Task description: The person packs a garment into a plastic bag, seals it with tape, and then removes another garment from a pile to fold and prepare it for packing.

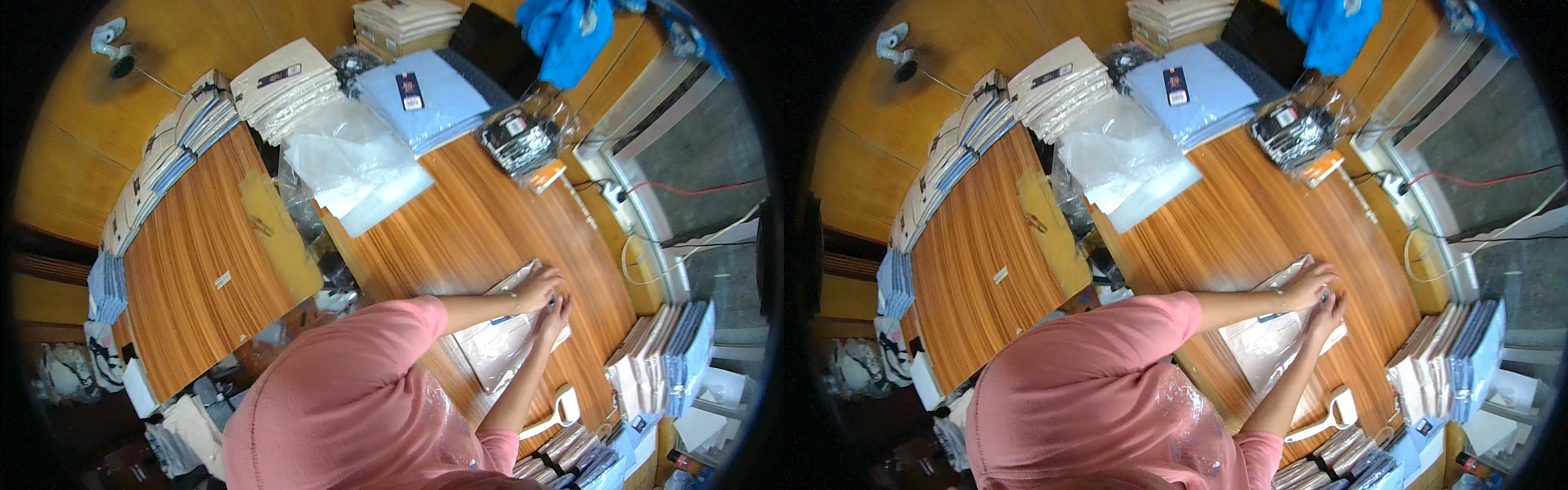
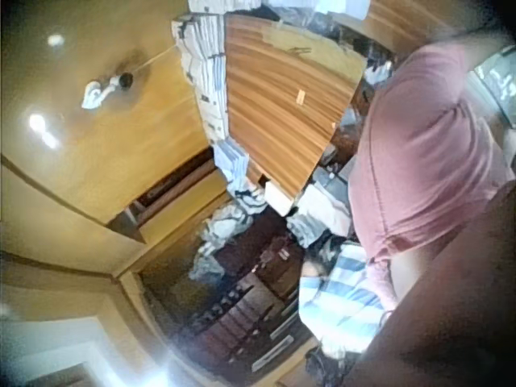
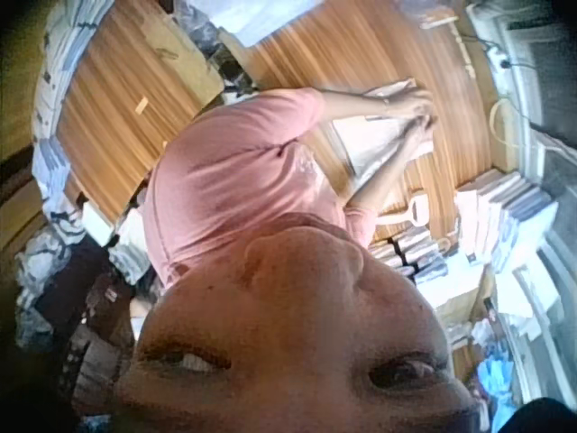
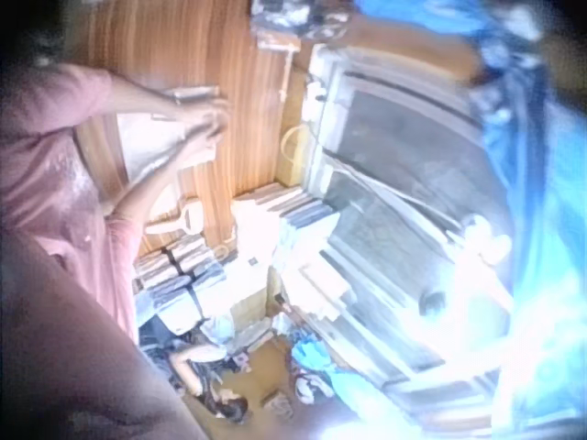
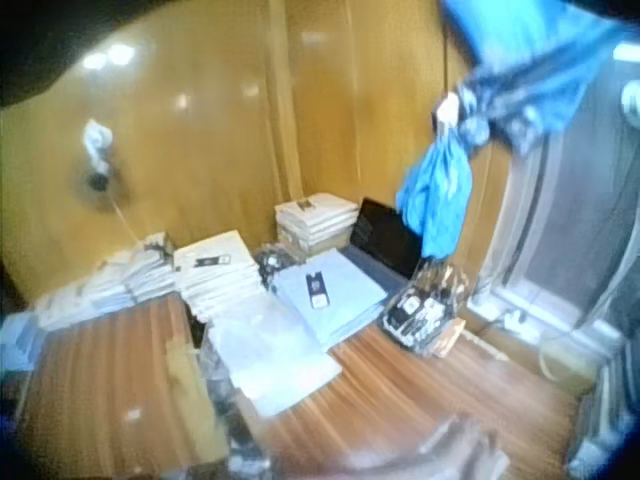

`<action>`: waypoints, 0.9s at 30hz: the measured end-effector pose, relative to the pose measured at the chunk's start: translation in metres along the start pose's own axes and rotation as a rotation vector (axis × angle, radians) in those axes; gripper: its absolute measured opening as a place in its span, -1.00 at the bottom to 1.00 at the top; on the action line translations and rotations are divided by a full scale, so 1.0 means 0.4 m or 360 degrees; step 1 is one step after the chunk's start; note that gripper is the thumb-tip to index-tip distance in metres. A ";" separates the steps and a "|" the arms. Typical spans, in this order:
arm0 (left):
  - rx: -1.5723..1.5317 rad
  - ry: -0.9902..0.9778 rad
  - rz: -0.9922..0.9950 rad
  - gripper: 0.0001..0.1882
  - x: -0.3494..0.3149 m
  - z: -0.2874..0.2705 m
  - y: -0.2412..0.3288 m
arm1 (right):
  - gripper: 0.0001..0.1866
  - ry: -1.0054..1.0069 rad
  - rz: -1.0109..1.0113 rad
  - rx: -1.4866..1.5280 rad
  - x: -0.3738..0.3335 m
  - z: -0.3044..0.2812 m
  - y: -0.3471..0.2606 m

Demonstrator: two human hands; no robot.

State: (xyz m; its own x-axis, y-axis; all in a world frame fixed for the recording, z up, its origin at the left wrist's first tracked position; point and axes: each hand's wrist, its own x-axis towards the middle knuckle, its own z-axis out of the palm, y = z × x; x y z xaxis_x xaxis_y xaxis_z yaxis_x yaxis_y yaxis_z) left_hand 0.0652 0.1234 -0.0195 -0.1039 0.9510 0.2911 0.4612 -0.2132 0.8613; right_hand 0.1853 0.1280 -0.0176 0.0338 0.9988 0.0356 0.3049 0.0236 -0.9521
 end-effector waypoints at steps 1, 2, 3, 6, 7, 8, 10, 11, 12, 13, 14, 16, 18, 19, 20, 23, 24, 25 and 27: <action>0.0175 -0.0101 0.0137 -0.54 0.021 -0.006 0.023 | -0.47 0.0206 -0.0223 -0.0426 -0.003 -0.074 -0.009; 0.0392 -0.0113 0.0220 -0.46 -0.008 -0.075 0.049 | -0.45 0.0330 -0.0476 -0.0834 -0.014 -0.107 -0.038; 0.0592 -0.0159 0.0311 -0.38 -0.041 -0.121 0.075 | -0.44 0.0232 -0.0574 -0.1167 -0.039 -0.110 -0.046; 0.0746 -0.0363 0.0281 -0.18 -0.129 -0.166 0.020 | -0.42 -0.0031 -0.0677 -0.1747 -0.154 -0.084 -0.022; 0.0765 -0.0382 0.0279 -0.16 -0.138 -0.181 0.022 | -0.42 -0.0047 -0.0638 -0.1651 -0.170 -0.074 -0.025; 0.0785 -0.0399 0.0278 -0.14 -0.146 -0.190 0.029 | -0.42 -0.0064 -0.0602 -0.1555 -0.181 -0.064 -0.030; 0.0808 -0.0458 0.0240 -0.11 -0.193 -0.208 0.031 | -0.41 -0.0104 -0.0525 -0.1613 -0.238 -0.051 -0.030; 0.0816 -0.0472 0.0238 -0.09 -0.208 -0.221 0.036 | -0.42 -0.0110 -0.0527 -0.1623 -0.255 -0.051 -0.025; 0.0825 -0.0499 0.0210 -0.08 -0.233 -0.227 0.040 | -0.41 -0.0134 -0.0518 -0.1600 -0.270 -0.047 -0.032; 0.0832 -0.0457 0.0209 -0.04 -0.246 -0.224 0.042 | -0.41 -0.0159 -0.0513 -0.1577 -0.280 -0.043 -0.053; 0.0840 -0.0472 0.0189 -0.04 -0.256 -0.224 0.046 | -0.41 -0.0184 -0.0506 -0.1553 -0.288 -0.041 -0.060; 0.0863 -0.0498 0.0205 -0.04 -0.237 -0.231 0.054 | -0.39 -0.0184 -0.0495 -0.1559 -0.282 -0.043 -0.055; 0.0868 -0.0526 0.0187 -0.04 -0.240 -0.228 0.061 | -0.37 -0.0172 -0.0476 -0.1604 -0.284 -0.050 -0.053; 0.0871 -0.0540 0.0192 -0.04 -0.237 -0.230 0.068 | -0.37 -0.0173 -0.0466 -0.1601 -0.282 -0.050 -0.055; 0.0879 -0.0538 0.0200 -0.04 -0.234 -0.231 0.066 | -0.37 -0.0174 -0.0452 -0.1598 -0.281 -0.047 -0.054; 0.0910 -0.0495 0.0219 -0.04 -0.238 -0.221 0.050 | -0.36 -0.0180 -0.0446 -0.1582 -0.279 -0.049 -0.063; 0.0921 -0.0509 0.0203 -0.04 -0.231 -0.218 0.048 | -0.36 -0.0187 -0.0451 -0.1575 -0.275 -0.046 -0.062; 0.0926 -0.0528 0.0177 -0.05 -0.228 -0.217 0.051 | -0.37 -0.0183 -0.0453 -0.1569 -0.275 -0.049 -0.058; 0.0945 -0.0504 0.0147 -0.06 -0.236 -0.223 0.030 | -0.37 -0.0204 -0.0512 -0.1541 -0.263 -0.033 -0.053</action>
State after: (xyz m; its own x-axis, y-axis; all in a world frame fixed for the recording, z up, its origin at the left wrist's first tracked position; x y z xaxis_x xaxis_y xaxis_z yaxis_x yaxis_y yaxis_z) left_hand 0.0021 0.0110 0.0004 0.1806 0.9737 0.1388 0.8710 -0.2239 0.4374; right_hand 0.1877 0.0220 0.0028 -0.2697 0.9498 0.1588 0.9203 0.3028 -0.2479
